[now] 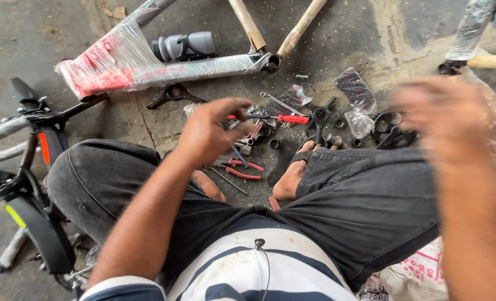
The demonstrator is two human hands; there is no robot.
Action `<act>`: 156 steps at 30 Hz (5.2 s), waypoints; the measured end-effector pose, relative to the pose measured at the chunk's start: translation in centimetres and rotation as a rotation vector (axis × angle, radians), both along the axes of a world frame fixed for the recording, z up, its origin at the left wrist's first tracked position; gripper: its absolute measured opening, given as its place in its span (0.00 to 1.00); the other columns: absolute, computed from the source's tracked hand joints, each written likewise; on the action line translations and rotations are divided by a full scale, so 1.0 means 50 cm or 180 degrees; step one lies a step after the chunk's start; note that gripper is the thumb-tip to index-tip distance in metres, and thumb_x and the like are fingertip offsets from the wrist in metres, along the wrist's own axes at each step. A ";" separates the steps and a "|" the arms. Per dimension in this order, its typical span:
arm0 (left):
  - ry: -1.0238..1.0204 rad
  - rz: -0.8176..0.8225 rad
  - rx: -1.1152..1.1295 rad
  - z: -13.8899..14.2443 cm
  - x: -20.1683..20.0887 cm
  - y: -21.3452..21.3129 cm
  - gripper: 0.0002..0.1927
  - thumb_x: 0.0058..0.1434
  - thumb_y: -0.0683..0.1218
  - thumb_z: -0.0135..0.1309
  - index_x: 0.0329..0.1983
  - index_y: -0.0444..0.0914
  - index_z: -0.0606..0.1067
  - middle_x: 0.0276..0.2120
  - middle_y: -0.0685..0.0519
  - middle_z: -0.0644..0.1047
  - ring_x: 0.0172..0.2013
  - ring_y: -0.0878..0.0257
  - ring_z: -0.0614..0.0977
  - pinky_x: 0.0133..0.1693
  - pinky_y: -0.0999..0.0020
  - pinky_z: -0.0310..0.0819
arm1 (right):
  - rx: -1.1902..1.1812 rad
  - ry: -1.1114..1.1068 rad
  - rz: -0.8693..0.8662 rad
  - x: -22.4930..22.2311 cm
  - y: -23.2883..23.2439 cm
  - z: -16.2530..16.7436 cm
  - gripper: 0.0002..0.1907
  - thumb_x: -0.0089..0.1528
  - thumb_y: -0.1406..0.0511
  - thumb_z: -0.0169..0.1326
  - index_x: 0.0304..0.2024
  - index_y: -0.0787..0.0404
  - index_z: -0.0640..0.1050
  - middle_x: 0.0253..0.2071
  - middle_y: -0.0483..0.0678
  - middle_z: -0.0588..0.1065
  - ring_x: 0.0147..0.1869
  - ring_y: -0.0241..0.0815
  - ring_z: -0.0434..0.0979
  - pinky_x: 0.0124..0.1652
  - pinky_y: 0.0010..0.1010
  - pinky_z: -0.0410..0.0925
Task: The person sits on the floor assembling a new bicycle frame still partly wrapped in protective film. They use pliers and a wrench to tighten fittings at the frame joints, fit a component at the front fork area, and wipe parts and hands with a rag.
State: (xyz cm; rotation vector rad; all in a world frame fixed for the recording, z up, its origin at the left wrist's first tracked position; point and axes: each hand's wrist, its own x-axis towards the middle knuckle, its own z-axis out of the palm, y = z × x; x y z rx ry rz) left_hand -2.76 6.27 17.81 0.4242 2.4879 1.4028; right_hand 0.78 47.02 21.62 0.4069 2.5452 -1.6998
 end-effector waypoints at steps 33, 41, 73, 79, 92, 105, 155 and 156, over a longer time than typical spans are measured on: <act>0.0790 -0.0323 0.0320 -0.077 0.032 -0.064 0.34 0.44 0.52 0.73 0.56 0.46 0.78 0.46 0.52 0.80 0.42 0.51 0.84 0.40 0.58 0.78 | -0.1556 -0.1165 0.0908 0.010 -0.424 -0.178 0.15 0.71 0.59 0.54 0.47 0.66 0.77 0.31 0.39 0.69 0.32 0.31 0.66 0.31 0.23 0.61; 0.0839 -0.0425 0.0184 -0.086 0.036 -0.065 0.35 0.44 0.53 0.74 0.57 0.47 0.77 0.48 0.51 0.79 0.44 0.50 0.83 0.41 0.57 0.78 | -0.1673 -0.1286 0.0817 0.013 -0.422 -0.183 0.13 0.65 0.59 0.56 0.48 0.60 0.78 0.29 0.38 0.70 0.31 0.29 0.67 0.29 0.22 0.63; 0.0733 -0.0344 0.0410 -0.099 0.028 -0.068 0.32 0.45 0.50 0.73 0.55 0.42 0.78 0.48 0.50 0.80 0.47 0.51 0.84 0.45 0.60 0.79 | -0.2373 -0.1174 0.0850 0.021 -0.416 -0.237 0.18 0.60 0.59 0.59 0.49 0.59 0.76 0.35 0.40 0.74 0.36 0.30 0.70 0.35 0.24 0.65; 0.0817 -0.0273 0.0444 -0.099 0.030 -0.069 0.32 0.45 0.51 0.73 0.54 0.42 0.78 0.48 0.50 0.80 0.47 0.51 0.84 0.44 0.60 0.79 | -0.2473 -0.1202 0.0833 0.023 -0.415 -0.253 0.24 0.73 0.52 0.54 0.51 0.70 0.76 0.35 0.46 0.74 0.35 0.34 0.71 0.34 0.24 0.67; 0.0879 -0.0347 0.0281 -0.104 0.031 -0.067 0.33 0.44 0.54 0.74 0.54 0.42 0.78 0.47 0.51 0.80 0.45 0.51 0.84 0.42 0.59 0.78 | -0.2068 -0.0810 0.1113 0.020 -0.410 -0.243 0.19 0.67 0.61 0.58 0.54 0.66 0.72 0.38 0.41 0.70 0.38 0.30 0.68 0.36 0.22 0.65; 0.0736 -0.0298 0.0303 -0.091 0.031 -0.066 0.33 0.44 0.54 0.74 0.54 0.43 0.78 0.48 0.52 0.80 0.45 0.52 0.84 0.42 0.59 0.79 | -0.2241 -0.1080 0.0926 0.018 -0.418 -0.213 0.22 0.67 0.55 0.53 0.59 0.58 0.72 0.34 0.38 0.69 0.34 0.28 0.66 0.31 0.20 0.63; 0.0648 0.2591 0.2158 -0.078 -0.013 -0.177 0.14 0.69 0.44 0.61 0.54 0.34 0.75 0.41 0.57 0.78 0.39 0.71 0.77 0.43 0.74 0.73 | 0.2839 -0.1898 0.1095 -0.037 -0.367 -0.502 0.31 0.61 0.44 0.58 0.53 0.60 0.78 0.52 0.61 0.78 0.57 0.63 0.77 0.53 0.53 0.69; 0.0567 0.2630 0.2626 -0.077 -0.018 -0.188 0.14 0.70 0.43 0.60 0.55 0.34 0.74 0.42 0.57 0.77 0.38 0.71 0.76 0.41 0.75 0.73 | 0.2708 -0.1680 0.1186 -0.040 -0.378 -0.511 0.27 0.64 0.45 0.55 0.51 0.60 0.79 0.50 0.61 0.78 0.56 0.64 0.77 0.53 0.55 0.68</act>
